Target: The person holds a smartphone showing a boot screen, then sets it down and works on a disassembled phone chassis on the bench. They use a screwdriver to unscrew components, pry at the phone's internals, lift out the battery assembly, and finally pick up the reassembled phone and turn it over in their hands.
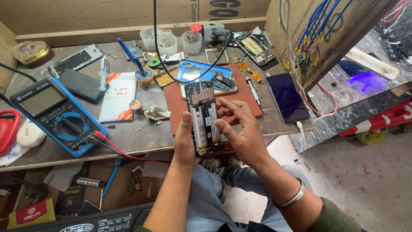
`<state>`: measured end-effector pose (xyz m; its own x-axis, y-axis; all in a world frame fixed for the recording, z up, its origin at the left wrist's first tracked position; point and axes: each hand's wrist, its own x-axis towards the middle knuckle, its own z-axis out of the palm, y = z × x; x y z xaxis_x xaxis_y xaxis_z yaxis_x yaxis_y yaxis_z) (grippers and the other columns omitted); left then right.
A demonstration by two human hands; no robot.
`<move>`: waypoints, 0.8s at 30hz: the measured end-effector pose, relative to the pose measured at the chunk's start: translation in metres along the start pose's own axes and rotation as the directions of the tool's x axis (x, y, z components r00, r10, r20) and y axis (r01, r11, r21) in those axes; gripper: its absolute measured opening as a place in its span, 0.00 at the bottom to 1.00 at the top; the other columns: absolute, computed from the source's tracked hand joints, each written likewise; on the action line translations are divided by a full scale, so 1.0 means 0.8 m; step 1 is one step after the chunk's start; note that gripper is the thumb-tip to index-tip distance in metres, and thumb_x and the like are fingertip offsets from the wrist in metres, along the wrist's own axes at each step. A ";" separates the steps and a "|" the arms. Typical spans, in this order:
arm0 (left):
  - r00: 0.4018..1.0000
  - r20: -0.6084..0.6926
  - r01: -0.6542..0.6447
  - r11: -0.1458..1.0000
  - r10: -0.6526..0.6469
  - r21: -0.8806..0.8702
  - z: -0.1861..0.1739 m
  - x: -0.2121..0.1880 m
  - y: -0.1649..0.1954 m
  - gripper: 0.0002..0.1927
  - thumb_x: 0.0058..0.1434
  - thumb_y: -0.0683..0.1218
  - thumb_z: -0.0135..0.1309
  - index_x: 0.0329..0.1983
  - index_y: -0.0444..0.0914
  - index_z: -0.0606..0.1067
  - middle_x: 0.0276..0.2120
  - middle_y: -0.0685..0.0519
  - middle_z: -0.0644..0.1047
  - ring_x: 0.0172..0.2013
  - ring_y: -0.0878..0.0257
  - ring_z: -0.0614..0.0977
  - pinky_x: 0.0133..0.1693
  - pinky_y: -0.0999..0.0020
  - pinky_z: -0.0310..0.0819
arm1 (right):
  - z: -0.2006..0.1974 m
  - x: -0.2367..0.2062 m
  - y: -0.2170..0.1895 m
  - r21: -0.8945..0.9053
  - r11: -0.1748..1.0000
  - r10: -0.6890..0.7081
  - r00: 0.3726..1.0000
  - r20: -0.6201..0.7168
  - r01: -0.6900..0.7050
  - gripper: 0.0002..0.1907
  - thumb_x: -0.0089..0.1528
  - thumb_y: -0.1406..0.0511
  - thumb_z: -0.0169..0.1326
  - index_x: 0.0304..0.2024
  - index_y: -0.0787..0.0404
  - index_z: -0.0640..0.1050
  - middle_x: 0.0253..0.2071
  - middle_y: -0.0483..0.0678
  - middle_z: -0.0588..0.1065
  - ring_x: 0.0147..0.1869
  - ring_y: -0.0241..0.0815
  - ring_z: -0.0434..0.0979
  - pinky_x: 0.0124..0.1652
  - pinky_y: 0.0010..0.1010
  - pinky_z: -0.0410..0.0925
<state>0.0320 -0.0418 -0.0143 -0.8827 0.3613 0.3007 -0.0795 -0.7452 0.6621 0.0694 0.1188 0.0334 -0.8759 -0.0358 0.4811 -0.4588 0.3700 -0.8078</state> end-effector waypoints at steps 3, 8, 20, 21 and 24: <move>0.999 -0.033 -0.006 1.000 0.007 0.012 -0.002 -0.002 0.002 0.39 0.75 0.65 0.39 0.67 0.25 0.66 0.58 0.35 0.76 0.55 0.51 0.81 0.54 0.58 0.79 | 0.003 0.000 0.001 -0.041 0.998 -0.045 0.999 0.009 0.045 0.28 0.66 0.57 0.60 0.67 0.58 0.74 0.56 0.47 0.71 0.58 0.39 0.74 0.54 0.30 0.70; 1.000 -0.023 -0.004 1.000 0.004 0.027 -0.002 -0.001 0.001 0.39 0.74 0.65 0.40 0.67 0.26 0.67 0.58 0.35 0.76 0.54 0.51 0.81 0.54 0.57 0.79 | 0.007 0.001 0.005 -0.065 0.997 -0.036 0.999 -0.009 0.035 0.29 0.64 0.58 0.61 0.66 0.59 0.75 0.54 0.47 0.70 0.55 0.38 0.74 0.52 0.29 0.69; 0.999 -0.050 -0.001 0.999 -0.001 -0.032 -0.008 -0.002 -0.004 0.36 0.74 0.64 0.42 0.64 0.27 0.69 0.55 0.38 0.78 0.52 0.54 0.83 0.52 0.60 0.80 | 0.013 0.000 0.013 -0.117 0.988 -0.109 0.994 -0.028 0.105 0.26 0.65 0.59 0.61 0.65 0.58 0.76 0.55 0.48 0.69 0.57 0.40 0.73 0.58 0.32 0.68; 0.999 -0.045 -0.001 0.999 -0.001 -0.035 -0.010 -0.002 -0.005 0.36 0.74 0.64 0.43 0.64 0.27 0.69 0.54 0.39 0.78 0.50 0.55 0.83 0.51 0.61 0.81 | 0.013 0.000 0.013 -0.123 0.986 -0.117 0.993 -0.028 0.113 0.26 0.65 0.59 0.61 0.65 0.57 0.76 0.54 0.48 0.69 0.57 0.40 0.74 0.58 0.32 0.68; 0.998 -0.055 -0.003 0.999 0.001 -0.036 -0.013 -0.003 -0.007 0.34 0.77 0.63 0.43 0.62 0.27 0.71 0.50 0.40 0.78 0.46 0.56 0.84 0.47 0.62 0.82 | 0.015 0.002 0.011 -0.159 0.979 -0.136 0.990 -0.026 0.130 0.26 0.65 0.59 0.62 0.65 0.56 0.76 0.54 0.48 0.69 0.56 0.40 0.73 0.58 0.32 0.68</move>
<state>0.0296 -0.0442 -0.0259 -0.9070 0.3292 0.2625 -0.0938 -0.7659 0.6361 0.0625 0.1111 0.0233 -0.8013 -0.0615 0.5951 -0.5392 0.5052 -0.6738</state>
